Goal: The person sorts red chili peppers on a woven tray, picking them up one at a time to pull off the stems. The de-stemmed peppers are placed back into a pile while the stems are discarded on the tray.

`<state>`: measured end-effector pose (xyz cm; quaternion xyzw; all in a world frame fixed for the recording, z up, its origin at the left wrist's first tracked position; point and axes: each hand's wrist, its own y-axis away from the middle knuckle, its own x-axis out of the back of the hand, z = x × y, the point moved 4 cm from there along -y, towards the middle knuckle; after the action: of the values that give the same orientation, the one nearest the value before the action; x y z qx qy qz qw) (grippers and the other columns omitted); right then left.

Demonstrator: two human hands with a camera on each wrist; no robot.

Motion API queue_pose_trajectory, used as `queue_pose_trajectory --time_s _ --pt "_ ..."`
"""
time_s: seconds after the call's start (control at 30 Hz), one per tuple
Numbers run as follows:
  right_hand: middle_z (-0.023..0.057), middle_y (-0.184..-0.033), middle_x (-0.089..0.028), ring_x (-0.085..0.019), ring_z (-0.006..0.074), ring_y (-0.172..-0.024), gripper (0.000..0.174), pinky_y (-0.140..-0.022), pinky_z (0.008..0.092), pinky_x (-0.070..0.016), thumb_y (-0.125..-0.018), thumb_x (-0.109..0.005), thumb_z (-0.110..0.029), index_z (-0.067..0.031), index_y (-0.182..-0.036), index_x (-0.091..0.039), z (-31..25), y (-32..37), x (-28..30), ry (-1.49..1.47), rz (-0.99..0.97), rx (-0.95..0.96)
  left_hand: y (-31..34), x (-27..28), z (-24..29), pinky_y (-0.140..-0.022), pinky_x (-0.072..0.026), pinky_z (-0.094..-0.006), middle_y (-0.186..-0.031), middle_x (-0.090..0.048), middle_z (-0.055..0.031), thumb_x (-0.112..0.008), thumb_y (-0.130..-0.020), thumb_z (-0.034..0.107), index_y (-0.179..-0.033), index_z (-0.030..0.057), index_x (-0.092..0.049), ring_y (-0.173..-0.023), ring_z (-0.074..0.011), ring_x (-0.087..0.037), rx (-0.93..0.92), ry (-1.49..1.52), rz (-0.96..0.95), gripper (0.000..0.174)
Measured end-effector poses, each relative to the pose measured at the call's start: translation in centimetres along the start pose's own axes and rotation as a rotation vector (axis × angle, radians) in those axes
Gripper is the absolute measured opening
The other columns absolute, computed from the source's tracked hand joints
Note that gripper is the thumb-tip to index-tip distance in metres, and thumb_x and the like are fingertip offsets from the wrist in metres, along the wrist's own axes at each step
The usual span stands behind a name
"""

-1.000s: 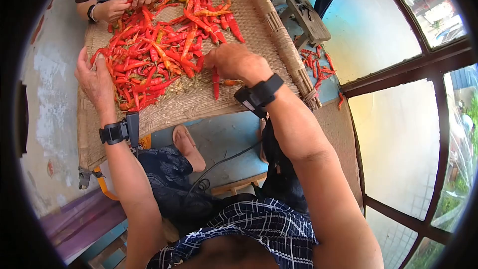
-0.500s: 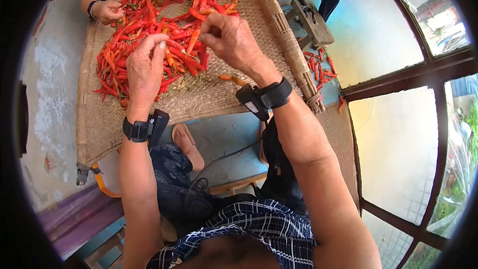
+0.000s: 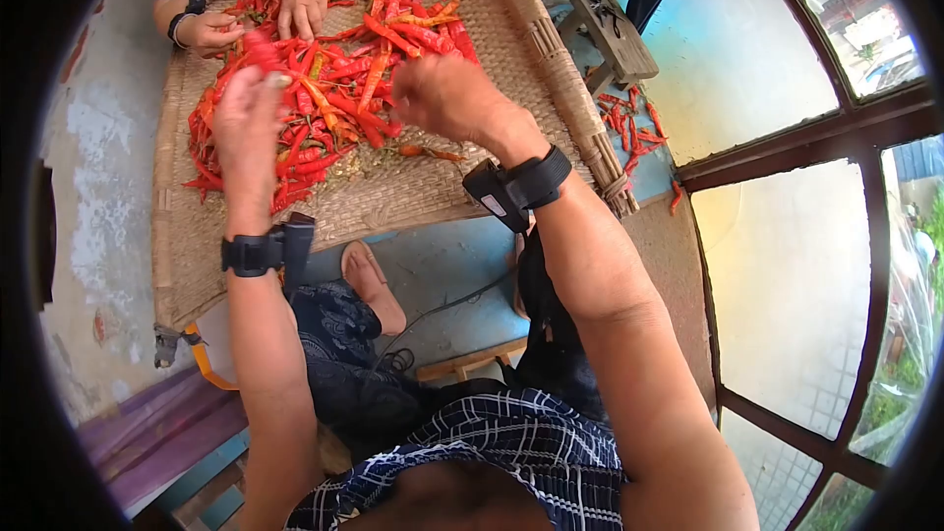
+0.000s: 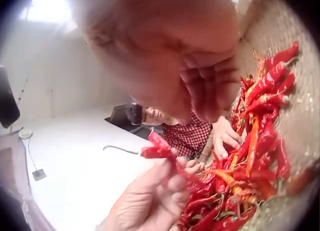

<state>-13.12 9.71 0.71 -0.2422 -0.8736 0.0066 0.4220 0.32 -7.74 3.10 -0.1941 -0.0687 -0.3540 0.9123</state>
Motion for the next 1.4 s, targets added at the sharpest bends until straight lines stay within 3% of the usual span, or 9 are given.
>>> queue_pose_trajectory --time_s 0.07,0.17,0.3,0.6,0.67,0.77,0.9,1.1,1.4 --pt "0.0118 -0.083 -0.066 -0.064 0.0309 -0.079 0.025 -0.068 0.0406 -0.0502 -0.075 -0.071 -0.028 -0.0089 -0.09 -0.066 0.7 0.6 -2.3 0.291 -0.33 -0.16 -1.6 4.1 -0.9 -0.068 -0.0467 -0.0228 -0.091 -0.064 -0.0015 -0.058 -0.092 0.022 -0.115 0.0028 -0.057 -0.077 -0.008 -0.056 -0.053 -0.179 0.186 0.03" --pt "0.0126 -0.08 -0.066 -0.064 0.0315 -0.081 0.023 -0.069 0.041 -0.0499 -0.077 -0.068 -0.028 -0.0076 -0.087 -0.065 0.2 0.6 -2.7 0.396 -0.34 -0.103 -1.2 7.7 0.1 -0.087 -0.0426 -0.0401 -0.105 -0.061 -0.0154 -0.059 -0.087 0.02 -0.115 0.001 -0.056 -0.1 -0.0276 -0.057 -0.406 -0.808 0.554 0.034" --pt "0.014 -0.079 -0.065 -0.063 0.0314 -0.079 0.017 -0.068 0.0405 -0.0495 -0.08 -0.064 -0.022 -0.0069 -0.088 -0.064 0.6 0.0 -3.3 0.441 -0.448 -0.095 -0.5 7.4 0.9 -0.096 -0.0386 -0.04 -0.12 -0.053 -0.0205 -0.059 -0.087 0.023 -0.123 0.0033 -0.053 -0.111 -0.0312 -0.052 -0.47 -1.062 0.699 0.041" --pt "-0.0029 -0.072 -0.054 -0.05 0.0051 -0.068 0.018 -0.058 0.0231 -0.0426 -0.092 -0.06 -0.019 -0.0021 -0.089 -0.056 -0.8 -0.5 -0.3 -0.446 -0.142 0.039 3.9 -4.5 2.9 -0.082 -0.0466 -0.0391 -0.1 -0.063 -0.0133 -0.063 -0.084 0.016 -0.111 0.0073 -0.058 -0.094 -0.0307 -0.058 -0.61 -0.482 -0.261 0.029" --pt "-0.0035 -0.072 -0.054 -0.051 0.0054 -0.067 0.02 -0.057 0.0226 -0.0427 -0.092 -0.061 -0.021 -0.0022 -0.091 -0.057 -1.1 -0.8 -0.3 -0.558 -0.123 0.021 3.4 -4.4 2.0 -0.071 -0.0491 -0.0385 -0.087 -0.065 -0.0129 -0.062 -0.086 0.017 -0.108 0.009 -0.06 -0.079 -0.0309 -0.061 -0.327 -0.402 -0.359 0.024" --pt "0.0004 -0.073 -0.057 -0.054 0.0087 -0.066 0.019 -0.059 0.0247 -0.0451 -0.089 -0.064 -0.021 -0.0038 -0.095 -0.059 -0.2 -0.9 -0.4 -0.607 -0.002 -0.034 1.9 -1.4 2.6 -0.065 -0.0493 -0.0375 -0.078 -0.065 -0.0112 -0.059 -0.088 0.018 -0.106 0.01 -0.061 -0.067 -0.0272 -0.062 -0.297 -0.455 -0.114 0.019" --pt "0.0124 -0.089 -0.065 -0.064 0.0267 -0.081 0.021 -0.071 0.0379 -0.0506 -0.082 -0.063 -0.014 -0.0076 -0.102 -0.061 1.1 -0.7 -3.1 0.107 -0.083 0.033 -0.4 5.0 1.4 -0.065 -0.0467 -0.0266 -0.08 -0.067 -0.0068 -0.055 -0.093 0.022 -0.125 0.0089 -0.053 -0.07 -0.0113 -0.058 -0.168 -0.517 0.255 0.035" --pt "0.0136 -0.094 -0.066 -0.063 0.0335 -0.086 0.03 -0.076 0.0414 -0.0497 -0.074 -0.059 -0.007 -0.0086 -0.104 -0.064 1.0 -1.0 -5.1 0.366 -0.223 -0.013 -0.7 6.3 -0.3 -0.067 -0.0471 -0.0255 -0.085 -0.067 -0.0082 -0.053 -0.094 0.021 -0.137 0.0066 -0.04 -0.071 -0.0109 -0.058 -0.145 -0.516 0.25 0.047" --pt "-0.003 -0.065 -0.055 -0.05 0.0067 -0.063 0.04 -0.055 0.0242 -0.0407 -0.087 -0.062 -0.045 -0.0059 -0.08 -0.066 -0.1 -0.8 -1.1 -0.355 -0.301 -0.113 2.6 -2.9 0.5 -0.061 -0.0476 -0.03 -0.073 -0.062 -0.0082 -0.058 -0.091 0.022 -0.114 0.0021 -0.058 -0.066 -0.0143 -0.06 -0.185 -0.175 -0.279 0.03"
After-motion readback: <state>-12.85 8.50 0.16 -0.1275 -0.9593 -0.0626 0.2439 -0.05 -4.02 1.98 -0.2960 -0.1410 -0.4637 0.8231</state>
